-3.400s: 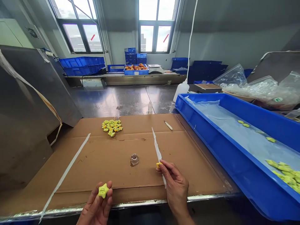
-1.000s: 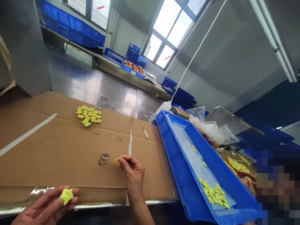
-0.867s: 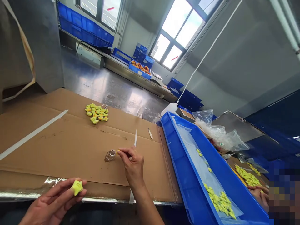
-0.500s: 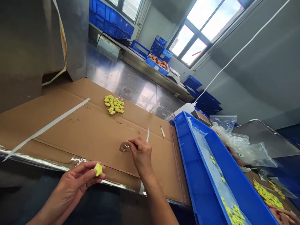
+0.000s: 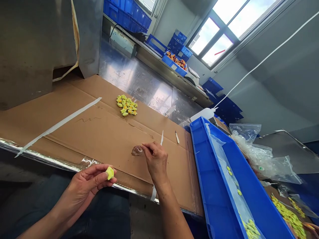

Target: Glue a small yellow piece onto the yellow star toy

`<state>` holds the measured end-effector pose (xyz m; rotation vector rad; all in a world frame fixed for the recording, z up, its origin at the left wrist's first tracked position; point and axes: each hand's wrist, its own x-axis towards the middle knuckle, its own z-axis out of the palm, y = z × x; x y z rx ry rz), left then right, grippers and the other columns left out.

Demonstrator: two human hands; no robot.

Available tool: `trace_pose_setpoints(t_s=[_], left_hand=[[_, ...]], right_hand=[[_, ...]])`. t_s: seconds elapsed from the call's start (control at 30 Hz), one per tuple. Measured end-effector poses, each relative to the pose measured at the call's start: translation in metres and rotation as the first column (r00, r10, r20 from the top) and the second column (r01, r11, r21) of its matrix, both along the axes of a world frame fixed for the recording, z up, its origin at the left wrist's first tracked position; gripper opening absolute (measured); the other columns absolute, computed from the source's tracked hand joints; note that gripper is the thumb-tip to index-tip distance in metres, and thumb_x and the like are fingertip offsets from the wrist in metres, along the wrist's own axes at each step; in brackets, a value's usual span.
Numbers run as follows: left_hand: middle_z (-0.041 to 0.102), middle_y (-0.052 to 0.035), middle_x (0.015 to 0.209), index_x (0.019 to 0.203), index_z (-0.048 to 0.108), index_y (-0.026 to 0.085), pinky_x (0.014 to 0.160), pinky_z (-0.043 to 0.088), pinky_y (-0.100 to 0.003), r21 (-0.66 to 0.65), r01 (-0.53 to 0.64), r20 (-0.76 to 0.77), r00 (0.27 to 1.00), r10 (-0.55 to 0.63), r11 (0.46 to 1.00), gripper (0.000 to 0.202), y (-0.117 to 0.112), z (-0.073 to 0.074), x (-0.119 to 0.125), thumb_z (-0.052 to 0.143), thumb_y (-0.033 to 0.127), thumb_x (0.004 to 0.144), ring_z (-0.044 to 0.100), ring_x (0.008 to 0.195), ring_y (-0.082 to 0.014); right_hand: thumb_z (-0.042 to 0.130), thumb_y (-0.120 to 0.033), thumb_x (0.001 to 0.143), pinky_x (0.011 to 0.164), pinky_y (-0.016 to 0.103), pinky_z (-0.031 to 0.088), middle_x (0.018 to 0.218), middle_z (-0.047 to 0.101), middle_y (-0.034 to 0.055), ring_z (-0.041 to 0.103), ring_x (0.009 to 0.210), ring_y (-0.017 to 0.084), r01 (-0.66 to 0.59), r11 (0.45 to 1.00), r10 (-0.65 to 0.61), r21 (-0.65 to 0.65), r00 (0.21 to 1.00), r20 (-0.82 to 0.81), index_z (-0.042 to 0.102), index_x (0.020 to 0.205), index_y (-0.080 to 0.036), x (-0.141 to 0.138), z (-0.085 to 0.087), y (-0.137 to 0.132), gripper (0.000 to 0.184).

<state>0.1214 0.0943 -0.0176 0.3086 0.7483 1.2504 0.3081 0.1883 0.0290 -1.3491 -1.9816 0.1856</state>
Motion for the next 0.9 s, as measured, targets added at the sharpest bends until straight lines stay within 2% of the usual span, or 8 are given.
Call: trace_pose_setpoints(t_s=[0.67, 0.9], left_hand=[[0.073, -0.0013, 0.081, 0.086, 0.072, 0.018, 0.074, 0.053, -0.026, 0.025, 0.041, -0.005, 0.999, -0.040, 0.999, 0.013, 0.0001, -0.0015, -0.0021, 0.073, 0.022, 0.074, 0.068, 0.074, -0.0173], [0.073, -0.0018, 0.076, 0.084, 0.074, 0.017, 0.072, 0.052, -0.026, -0.011, 0.029, -0.010, 1.000, -0.029, 1.000, 0.015, 0.0005, -0.0003, -0.0024, 0.076, 0.023, 0.070, 0.067, 0.069, -0.0162]], right_hand=[[0.062, -0.029, 0.085, 0.057, 0.026, 0.043, 0.066, 0.061, -0.0001, 0.057, 0.060, 0.016, 0.010, 1.000, -0.010, -0.001, 1.000, 0.022, 0.071, 0.076, -0.020, -0.0013, -0.0006, -0.0002, 0.016], [0.061, -0.032, 0.086, 0.054, 0.026, 0.042, 0.063, 0.058, -0.0004, 0.056, 0.058, 0.015, 0.013, 1.000, -0.014, 0.005, 0.998, 0.060, 0.071, 0.076, -0.021, -0.0016, -0.0010, 0.0001, 0.018]])
